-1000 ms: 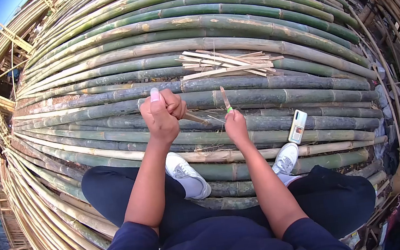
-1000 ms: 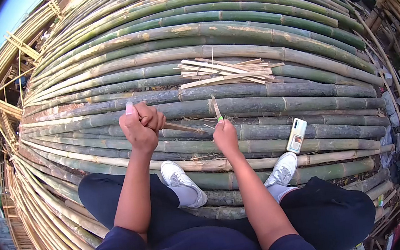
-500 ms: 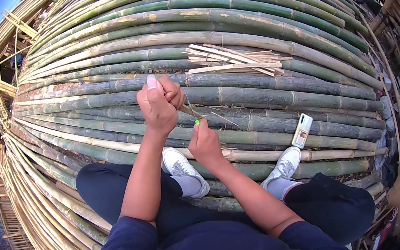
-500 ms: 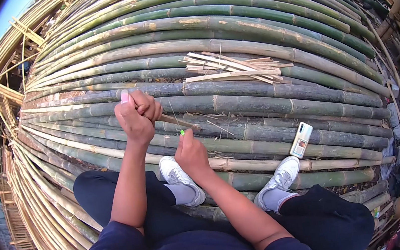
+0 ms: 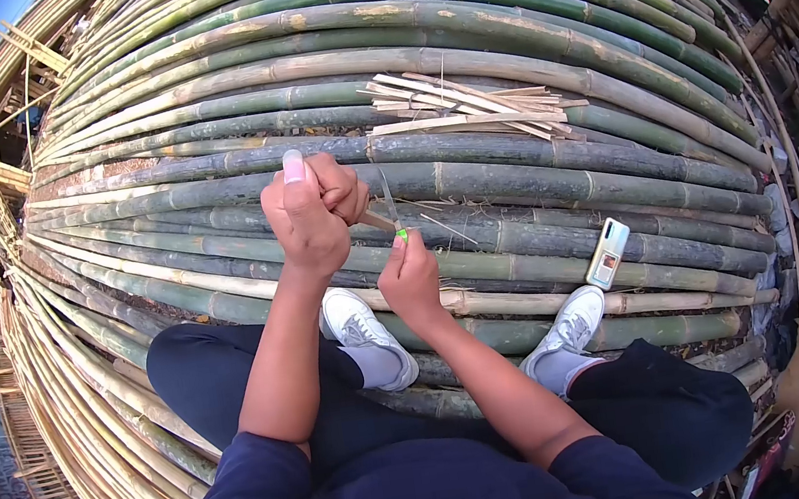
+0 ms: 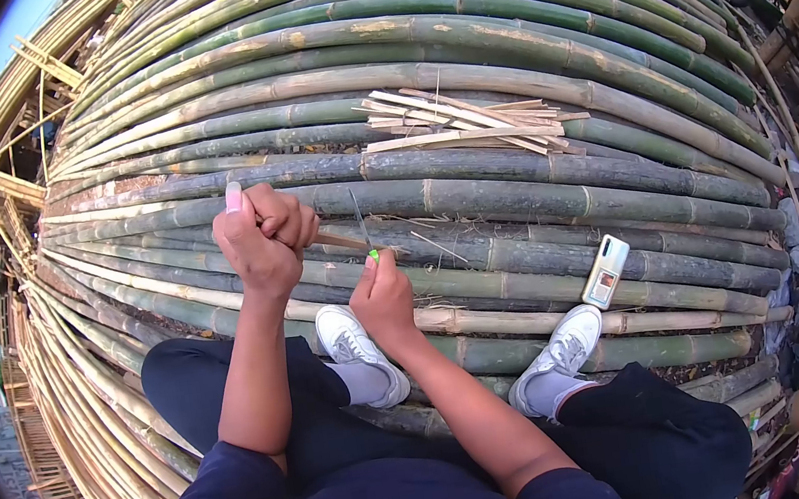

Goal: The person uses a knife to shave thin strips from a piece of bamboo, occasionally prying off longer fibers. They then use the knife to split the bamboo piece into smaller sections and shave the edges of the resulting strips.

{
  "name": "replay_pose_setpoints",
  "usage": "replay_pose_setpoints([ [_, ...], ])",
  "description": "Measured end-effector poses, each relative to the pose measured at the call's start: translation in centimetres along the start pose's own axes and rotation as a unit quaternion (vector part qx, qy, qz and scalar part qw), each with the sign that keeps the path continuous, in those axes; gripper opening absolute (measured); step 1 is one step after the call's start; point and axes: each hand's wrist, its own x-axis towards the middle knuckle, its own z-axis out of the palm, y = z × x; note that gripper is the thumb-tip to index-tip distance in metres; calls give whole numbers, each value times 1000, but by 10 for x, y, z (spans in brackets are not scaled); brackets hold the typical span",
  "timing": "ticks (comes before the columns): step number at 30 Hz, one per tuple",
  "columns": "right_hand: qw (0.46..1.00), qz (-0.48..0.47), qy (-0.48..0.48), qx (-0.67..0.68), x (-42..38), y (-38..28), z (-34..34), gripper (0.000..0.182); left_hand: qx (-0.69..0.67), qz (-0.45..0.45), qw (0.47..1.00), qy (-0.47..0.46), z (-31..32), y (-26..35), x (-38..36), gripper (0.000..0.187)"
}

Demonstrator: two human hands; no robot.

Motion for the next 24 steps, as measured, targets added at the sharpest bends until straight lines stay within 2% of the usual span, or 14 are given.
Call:
replay_pose_setpoints([
  [1, 1000, 1, -1, 3, 1, -6, 0, 21, -3, -3, 1000, 22, -2, 0, 1, 48],
  [7, 998, -11, 0, 69, 5, -49, -12, 23, -1, -9, 1000, 2, -3, 1, -1, 48],
  [9, 996, -34, -8, 77, 5, -59, -16, 16, -7, -13, 1000, 1, -6, 1, -2, 48],
  [14, 995, -35, -8, 90, 3, -69, -16, 17, 36, -7, 999, -1, 0, 5, -1, 50],
  [17, 995, -30, -24, 92, 3, -67, -17, 17, 11, -4, 1000, 7, -6, 1, 1, 50],
  [20, 997, -30, -51, 45, 1, -47, -12, 18, 12, -1, 1000, 12, -6, 1, 1, 50],
  [22, 986, 48, -98, -128, 5, -2, 0, 21, 8, -4, 1000, 17, -7, 1, 2, 50],
  [23, 978, 78, -120, -150, 1, 43, 4, 23, 4, -5, 1000, 21, -7, 2, 3, 50],
  [24, 969, 108, -141, -170, 4, 49, -2, 25, 4, -2, 1000, 17, -4, 3, 3, 50],
])
